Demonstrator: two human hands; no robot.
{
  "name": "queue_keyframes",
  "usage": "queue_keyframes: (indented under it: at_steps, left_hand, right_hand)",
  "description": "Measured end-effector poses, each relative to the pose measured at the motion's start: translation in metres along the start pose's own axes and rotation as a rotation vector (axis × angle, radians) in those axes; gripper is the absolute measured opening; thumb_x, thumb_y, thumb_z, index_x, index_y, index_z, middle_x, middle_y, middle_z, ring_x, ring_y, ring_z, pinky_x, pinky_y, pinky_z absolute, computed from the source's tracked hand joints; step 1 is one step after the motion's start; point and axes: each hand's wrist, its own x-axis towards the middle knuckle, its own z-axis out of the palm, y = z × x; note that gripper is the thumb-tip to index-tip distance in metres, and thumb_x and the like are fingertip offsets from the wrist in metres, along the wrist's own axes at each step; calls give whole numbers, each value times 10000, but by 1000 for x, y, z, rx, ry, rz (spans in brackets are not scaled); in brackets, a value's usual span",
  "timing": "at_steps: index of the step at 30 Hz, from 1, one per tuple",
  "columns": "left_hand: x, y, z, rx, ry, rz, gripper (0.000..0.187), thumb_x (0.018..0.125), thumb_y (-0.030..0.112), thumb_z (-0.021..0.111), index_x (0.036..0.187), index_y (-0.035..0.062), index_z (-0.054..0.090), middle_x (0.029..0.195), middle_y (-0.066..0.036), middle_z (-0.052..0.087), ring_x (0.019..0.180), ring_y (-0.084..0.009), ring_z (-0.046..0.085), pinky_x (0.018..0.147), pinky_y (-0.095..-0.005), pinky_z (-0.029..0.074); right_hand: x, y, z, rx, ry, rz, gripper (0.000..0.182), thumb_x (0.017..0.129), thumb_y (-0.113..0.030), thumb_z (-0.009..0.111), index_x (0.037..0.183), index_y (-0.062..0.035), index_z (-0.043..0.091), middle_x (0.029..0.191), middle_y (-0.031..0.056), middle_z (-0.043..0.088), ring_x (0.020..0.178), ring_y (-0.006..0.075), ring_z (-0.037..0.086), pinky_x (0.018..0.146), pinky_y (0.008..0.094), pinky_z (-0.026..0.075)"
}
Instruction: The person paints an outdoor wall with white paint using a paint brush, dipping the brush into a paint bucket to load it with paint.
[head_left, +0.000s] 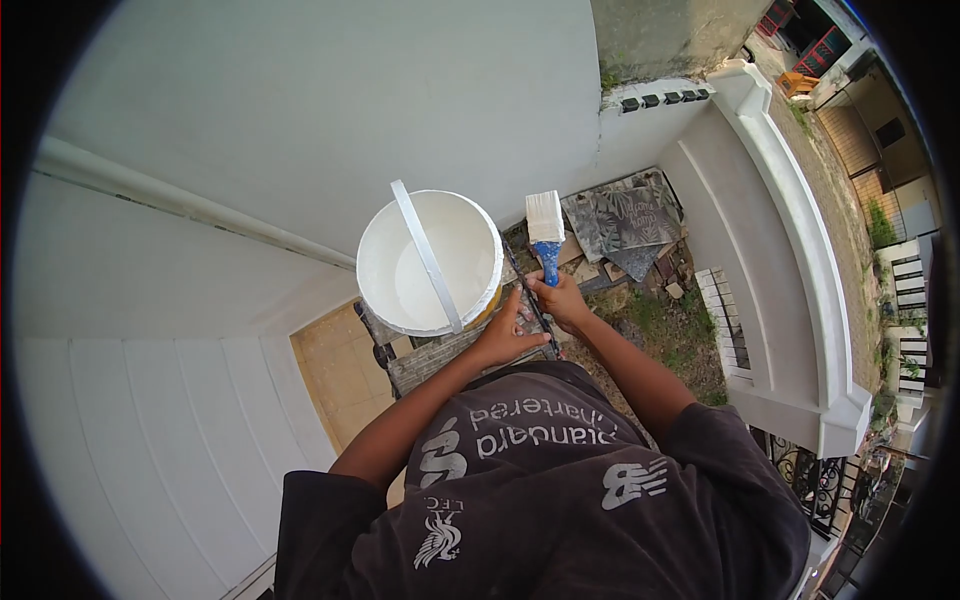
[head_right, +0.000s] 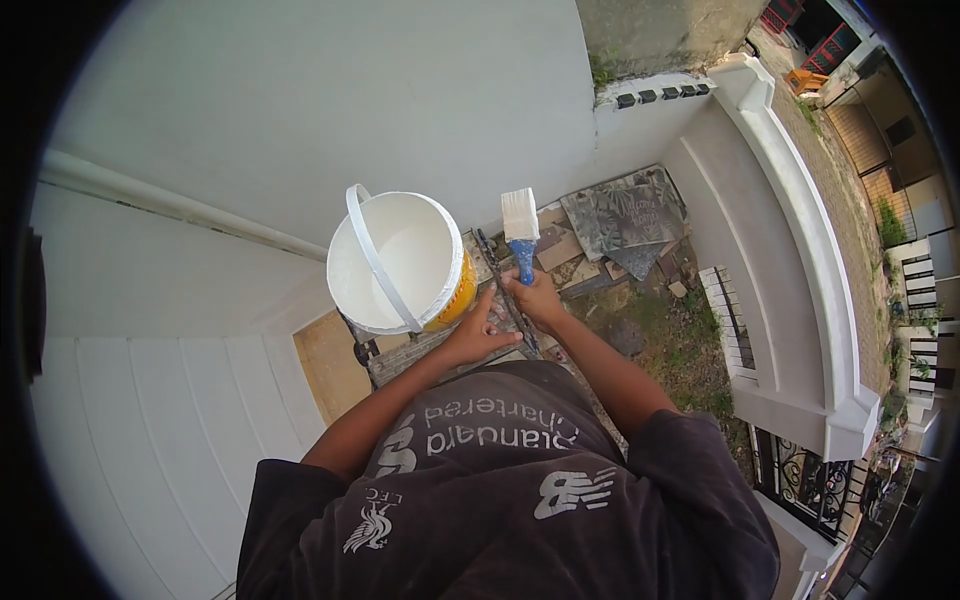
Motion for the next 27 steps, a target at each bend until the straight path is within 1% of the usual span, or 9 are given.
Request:
queue_keyframes:
  at_steps: [5, 10, 11, 14, 17, 20, 24, 26, 27]
  left_hand:
    - [0, 5, -2, 12, -32, -29, 1139, 756, 292, 809, 1480, -36, -6, 1109, -147, 467, 741, -104, 519, 658, -236, 467]
    - [1, 6, -6, 32, -79, -23, 1167, 763, 327, 799, 1473, -51, -45, 1127, -159, 466, 749, -111, 527, 675, -245, 471]
    - [-5, 20, -9, 64, -133, -62, 1165, 782, 438, 755, 1466, -71, -39, 1219, -208, 469, 900, -175, 569, 792, -287, 480]
    - [-26, 29, -10, 71, -318, -80, 1001, 855, 489, 649, 1481, -47, 79, 1337, -235, 439, 1134, -232, 525, 947, -331, 429]
    - [-58, 75, -44, -103, -497, -211, 739, 939, 440, 538, 1463, 0, 259, 1407, -204, 413, 1282, -246, 426, 1051, -354, 348]
    - [-103, 108, -66, -255, -536, 128, 528, 977, 330, 493, 1412, 45, 397, 1406, -156, 432, 1278, -251, 440, 1058, -358, 346]
    - [-162, 207, -84, -197, -187, 507, 400, 906, 246, 616, 1244, 37, 578, 1243, -139, 592, 1224, -303, 508, 1066, -436, 341]
    - [-162, 237, -91, 254, 113, 819, 312, 881, 279, 649, 1095, 52, 662, 1159, -110, 637, 1192, -324, 530, 1043, -497, 350]
    - [-155, 245, -95, 508, 200, 813, 315, 892, 311, 627, 1080, 62, 670, 1170, -106, 631, 1205, -324, 519, 1039, -518, 340]
  right_hand:
    - [4, 0, 2, 28, 23, 52, 104, 894, -112, 646, 928, -34, 586, 585, -43, 465, 429, 55, 373, 411, 231, 274]
    - [5, 1, 3, -56, 63, 35, 107, 880, -135, 651, 907, -47, 595, 630, -40, 494, 493, 58, 416, 446, 237, 317]
    - [2, -1, 5, -92, 73, 24, 120, 872, -152, 658, 901, -50, 601, 645, -40, 504, 521, 58, 434, 462, 239, 335]
    - [-7, -16, 7, -399, 142, -196, 149, 870, -193, 659, 864, -51, 616, 645, -39, 506, 557, 60, 449, 491, 250, 350]
    - [-19, -50, 9, -361, 136, -144, 188, 915, -228, 621, 905, -41, 621, 569, -54, 445, 455, 52, 373, 428, 246, 284]
    - [-37, -88, 11, -371, 109, -122, 197, 942, -234, 590, 936, -39, 617, 518, -58, 405, 398, 46, 324, 390, 240, 244]
    - [-38, -106, 18, -287, 97, -150, 172, 947, -193, 569, 960, -29, 620, 509, -53, 403, 382, 49, 315, 376, 243, 235]
    - [-30, -99, 24, -204, 101, -201, 127, 929, -148, 574, 930, -27, 612, 528, -46, 422, 388, 53, 339, 368, 238, 234]
    - [-22, -94, 28, -194, 133, -240, 110, 923, -136, 574, 906, -30, 599, 548, -38, 440, 395, 58, 363, 365, 236, 247]
